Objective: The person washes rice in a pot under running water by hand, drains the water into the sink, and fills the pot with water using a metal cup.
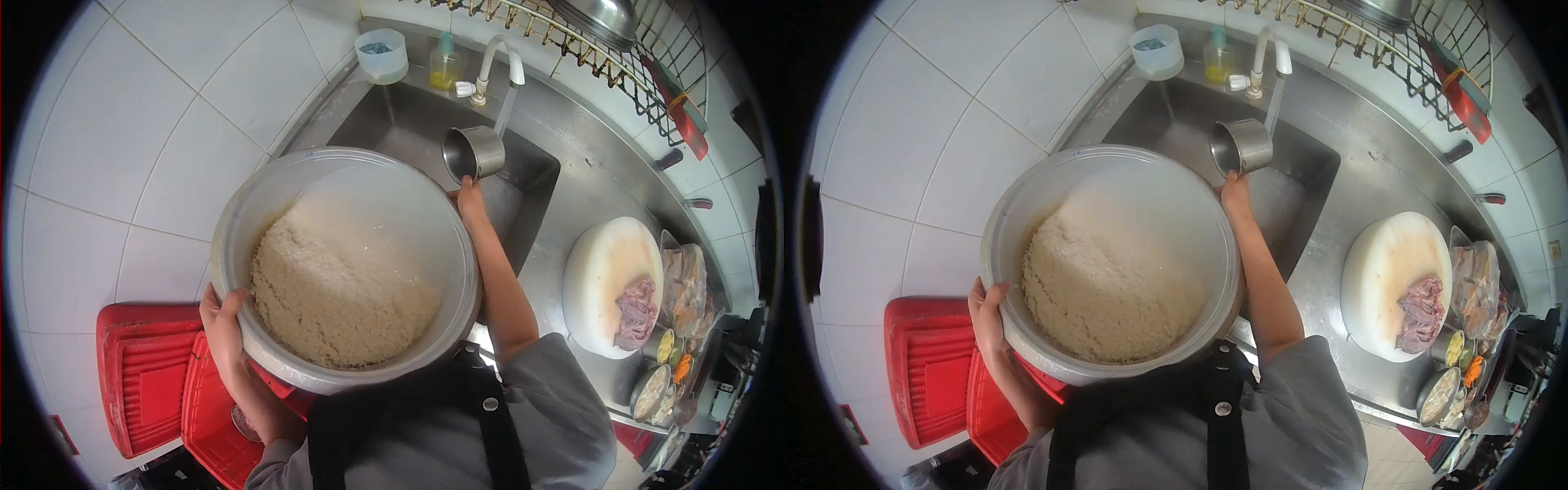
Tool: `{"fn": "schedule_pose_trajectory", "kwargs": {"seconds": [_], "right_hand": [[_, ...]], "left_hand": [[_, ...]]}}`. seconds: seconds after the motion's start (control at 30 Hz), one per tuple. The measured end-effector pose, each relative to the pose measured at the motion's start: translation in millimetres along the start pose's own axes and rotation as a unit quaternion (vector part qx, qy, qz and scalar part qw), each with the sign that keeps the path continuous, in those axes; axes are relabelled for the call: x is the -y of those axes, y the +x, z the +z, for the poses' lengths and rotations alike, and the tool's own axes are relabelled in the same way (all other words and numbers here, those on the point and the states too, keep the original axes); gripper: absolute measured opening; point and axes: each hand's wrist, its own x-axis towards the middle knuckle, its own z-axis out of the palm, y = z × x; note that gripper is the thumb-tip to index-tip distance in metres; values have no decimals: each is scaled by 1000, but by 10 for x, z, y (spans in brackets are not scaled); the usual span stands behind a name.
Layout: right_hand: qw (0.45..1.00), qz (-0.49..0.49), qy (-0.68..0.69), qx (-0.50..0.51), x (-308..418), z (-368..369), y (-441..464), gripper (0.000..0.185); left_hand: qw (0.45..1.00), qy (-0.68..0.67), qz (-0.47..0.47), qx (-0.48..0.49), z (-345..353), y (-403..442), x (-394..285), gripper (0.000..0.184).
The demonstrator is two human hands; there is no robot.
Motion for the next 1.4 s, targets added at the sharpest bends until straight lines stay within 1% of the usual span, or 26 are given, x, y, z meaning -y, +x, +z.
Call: {"fn": "schedule_pose_trajectory", "kwargs": {"seconds": [0.03,0.1,0.13,0.2,0.23,0.3,0.33,0.43,0.5,0.6,0.63,0.7,0.83,0.9,1.03,1.1,1.17,1.23,1.3,1.33,1.4], "right_hand": [[1000,0,1,3,-23,21,15,46],[999,-20,-43,1,-82,51,53,46],[999,-18,-43,3,14,90,-51,46],[999,-17,27,23,195,164,-208,46],[999,-16,27,25,52,186,-127,46],[998,-59,3,26,-214,279,71,46],[998,-60,3,28,-275,325,103,46],[995,-16,84,42,-252,454,-26,47],[990,6,132,55,200,466,-405,47],[987,-20,146,65,-114,514,-108,47],[987,-20,145,66,25,513,-219,47],[986,20,158,57,273,466,-425,45],[985,54,159,39,360,389,-524,44],[962,81,257,41,372,343,-573,44],[947,83,309,42,126,293,-418,47],[949,18,315,8,-4,299,-331,50],[948,39,316,-5,-39,267,-293,49],[946,59,317,-19,76,236,-356,49],[951,72,295,-60,163,203,-427,48],[951,73,295,-58,173,199,-434,48],[943,54,314,-99,200,154,-427,42]], "left_hand": [[1000,-5,8,0,-26,-23,-7,41],[1000,-10,16,-3,-65,-67,-31,41],[999,-15,28,-10,-83,-103,-54,38],[999,-21,40,-18,-122,-155,-75,35],[999,-17,47,-20,-149,-185,-83,36],[998,-16,58,-24,-188,-225,-108,36],[998,4,57,-29,-213,-248,-135,37],[997,27,57,-43,-280,-301,-132,39],[997,28,59,-51,-316,-325,-128,39],[995,40,67,-65,-320,-344,-146,40],[995,40,67,-58,-318,-344,-150,41],[996,40,65,-50,-293,-354,-162,41],[995,44,79,-47,-175,-400,-253,40],[995,43,80,-43,-125,-436,-312,40],[993,66,96,-31,-46,-471,-392,41],[992,69,104,-28,-36,-483,-403,41],[992,74,99,-24,-26,-493,-415,41],[991,74,105,-23,2,-501,-430,41],[991,72,112,-25,21,-509,-445,41],[990,81,108,-27,24,-514,-455,41],[990,90,105,-32,7,-511,-453,41]]}}
